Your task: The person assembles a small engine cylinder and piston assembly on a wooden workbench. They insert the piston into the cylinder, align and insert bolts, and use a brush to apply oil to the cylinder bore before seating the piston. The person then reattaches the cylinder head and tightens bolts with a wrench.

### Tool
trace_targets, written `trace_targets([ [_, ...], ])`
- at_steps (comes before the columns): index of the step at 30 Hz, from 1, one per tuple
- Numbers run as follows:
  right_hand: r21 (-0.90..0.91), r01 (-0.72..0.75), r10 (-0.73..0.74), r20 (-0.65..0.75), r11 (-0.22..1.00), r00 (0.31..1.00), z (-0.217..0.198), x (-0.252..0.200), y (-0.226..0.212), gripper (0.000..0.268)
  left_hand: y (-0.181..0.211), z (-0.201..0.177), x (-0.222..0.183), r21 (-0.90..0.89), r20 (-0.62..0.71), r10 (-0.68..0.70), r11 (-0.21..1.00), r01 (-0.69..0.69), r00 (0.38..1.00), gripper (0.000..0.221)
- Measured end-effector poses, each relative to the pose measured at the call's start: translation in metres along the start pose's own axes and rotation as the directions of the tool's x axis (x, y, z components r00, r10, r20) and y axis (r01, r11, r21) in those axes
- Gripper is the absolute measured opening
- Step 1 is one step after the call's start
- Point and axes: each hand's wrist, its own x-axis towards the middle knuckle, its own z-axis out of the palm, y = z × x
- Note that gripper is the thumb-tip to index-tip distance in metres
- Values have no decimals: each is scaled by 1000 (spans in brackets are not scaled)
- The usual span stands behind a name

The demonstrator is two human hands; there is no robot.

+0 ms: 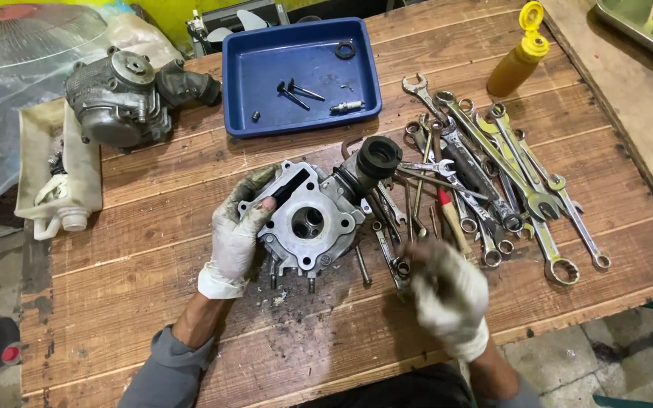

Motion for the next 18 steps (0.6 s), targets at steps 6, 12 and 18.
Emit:
trace_targets([
  [6, -43, 279, -280, -23, 959, 960, 4, -45, -11, 36, -12, -4, 0, -119, 43, 60, 991, -54, 997, 49],
  [12, -97, 137, -141, -32, 986, 989, 3, -56, -14, 19, -15, -5, -1, -90, 24, 57, 994, -54, 998, 50],
  [18, -88, 145, -149, -43, 986, 988, 0, -57, -14, 22, -19, -6, 1, -83, 3, 83, 993, -82, 997, 50],
])
